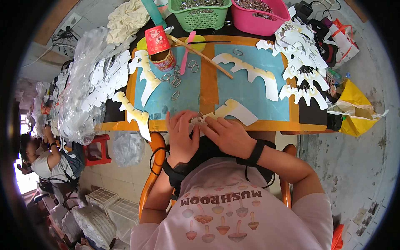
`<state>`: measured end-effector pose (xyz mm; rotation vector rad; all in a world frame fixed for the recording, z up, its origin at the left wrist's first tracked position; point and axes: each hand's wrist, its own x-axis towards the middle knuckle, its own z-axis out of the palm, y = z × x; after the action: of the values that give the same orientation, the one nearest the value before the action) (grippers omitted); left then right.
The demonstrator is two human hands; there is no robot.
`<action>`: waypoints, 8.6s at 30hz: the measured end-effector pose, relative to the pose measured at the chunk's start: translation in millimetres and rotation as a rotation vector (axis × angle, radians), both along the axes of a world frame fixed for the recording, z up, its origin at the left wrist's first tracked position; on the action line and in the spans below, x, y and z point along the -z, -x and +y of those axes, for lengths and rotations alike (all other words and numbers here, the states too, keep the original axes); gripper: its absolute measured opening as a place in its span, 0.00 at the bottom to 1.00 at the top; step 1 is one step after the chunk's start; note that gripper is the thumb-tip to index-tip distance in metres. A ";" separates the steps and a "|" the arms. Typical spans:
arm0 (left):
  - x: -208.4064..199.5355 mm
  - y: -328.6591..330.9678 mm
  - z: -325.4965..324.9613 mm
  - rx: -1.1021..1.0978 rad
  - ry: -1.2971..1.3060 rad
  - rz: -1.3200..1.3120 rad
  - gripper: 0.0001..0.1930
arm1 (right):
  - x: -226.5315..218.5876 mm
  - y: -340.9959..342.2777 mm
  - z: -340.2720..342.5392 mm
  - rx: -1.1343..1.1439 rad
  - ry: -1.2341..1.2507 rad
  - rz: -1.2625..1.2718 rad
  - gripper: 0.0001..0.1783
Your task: Manually assemble white shoe upper components by attaching metal rings and aligning parts on a workbench.
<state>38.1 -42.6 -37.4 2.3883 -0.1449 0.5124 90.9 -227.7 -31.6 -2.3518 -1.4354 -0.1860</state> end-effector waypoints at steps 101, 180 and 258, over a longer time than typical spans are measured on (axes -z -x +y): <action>21.0 37.6 -27.6 -0.157 -0.238 0.025 0.21 | -13.9 -14.9 -4.4 0.054 0.026 0.341 0.25; 4.0 33.1 -14.3 -0.187 -0.115 -0.023 0.18 | -1.0 -10.5 2.3 -0.032 -0.178 0.331 0.31; 26.2 44.1 -25.7 -0.214 0.090 -0.040 0.28 | 0.0 -8.5 1.0 -0.068 0.030 0.135 0.35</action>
<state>-6.0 -68.3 -63.7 2.3190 0.1159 0.6521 99.4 -226.8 -31.6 -2.2879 -1.4589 0.0130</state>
